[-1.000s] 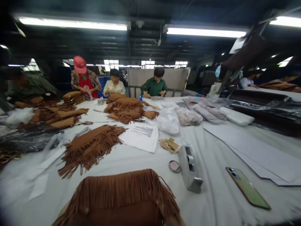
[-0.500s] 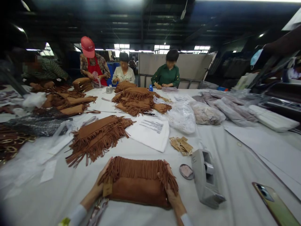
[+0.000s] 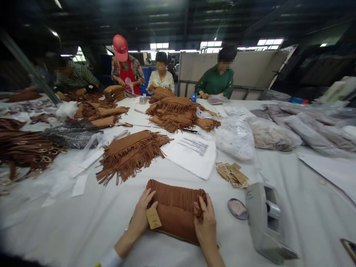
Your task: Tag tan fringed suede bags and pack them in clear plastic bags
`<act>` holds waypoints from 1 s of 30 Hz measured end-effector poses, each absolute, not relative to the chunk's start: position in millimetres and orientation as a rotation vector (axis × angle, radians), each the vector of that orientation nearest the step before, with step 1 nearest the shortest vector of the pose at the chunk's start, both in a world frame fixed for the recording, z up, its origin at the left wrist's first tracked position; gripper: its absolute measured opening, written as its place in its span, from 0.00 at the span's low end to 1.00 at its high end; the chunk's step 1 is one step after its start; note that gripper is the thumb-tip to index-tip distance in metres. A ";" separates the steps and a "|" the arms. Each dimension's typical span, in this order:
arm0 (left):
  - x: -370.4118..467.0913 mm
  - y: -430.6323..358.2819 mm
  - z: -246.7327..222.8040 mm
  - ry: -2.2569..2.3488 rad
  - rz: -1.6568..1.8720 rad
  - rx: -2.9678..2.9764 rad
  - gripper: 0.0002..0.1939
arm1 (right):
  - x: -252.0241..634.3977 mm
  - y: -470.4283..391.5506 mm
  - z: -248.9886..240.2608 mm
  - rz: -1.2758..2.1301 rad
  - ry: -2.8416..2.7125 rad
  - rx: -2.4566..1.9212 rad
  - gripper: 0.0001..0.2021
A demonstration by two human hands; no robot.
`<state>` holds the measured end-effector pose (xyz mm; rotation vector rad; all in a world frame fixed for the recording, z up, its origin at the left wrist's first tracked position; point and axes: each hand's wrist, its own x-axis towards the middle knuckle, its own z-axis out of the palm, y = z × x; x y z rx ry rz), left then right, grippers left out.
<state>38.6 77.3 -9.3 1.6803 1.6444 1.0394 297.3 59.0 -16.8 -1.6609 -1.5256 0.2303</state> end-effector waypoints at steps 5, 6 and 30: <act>46.0 73.1 -8.8 1.515 0.988 1.771 0.24 | 261.1 55.7 -20.1 0.039 -1.775 -1.719 0.24; 44.5 73.1 -6.5 1.490 0.992 1.749 0.25 | 257.1 55.0 -20.7 0.029 -1.806 -1.712 0.24; 15.9 51.8 7.4 1.222 0.802 1.928 0.33 | 216.5 50.5 43.1 0.032 -2.440 -0.991 0.10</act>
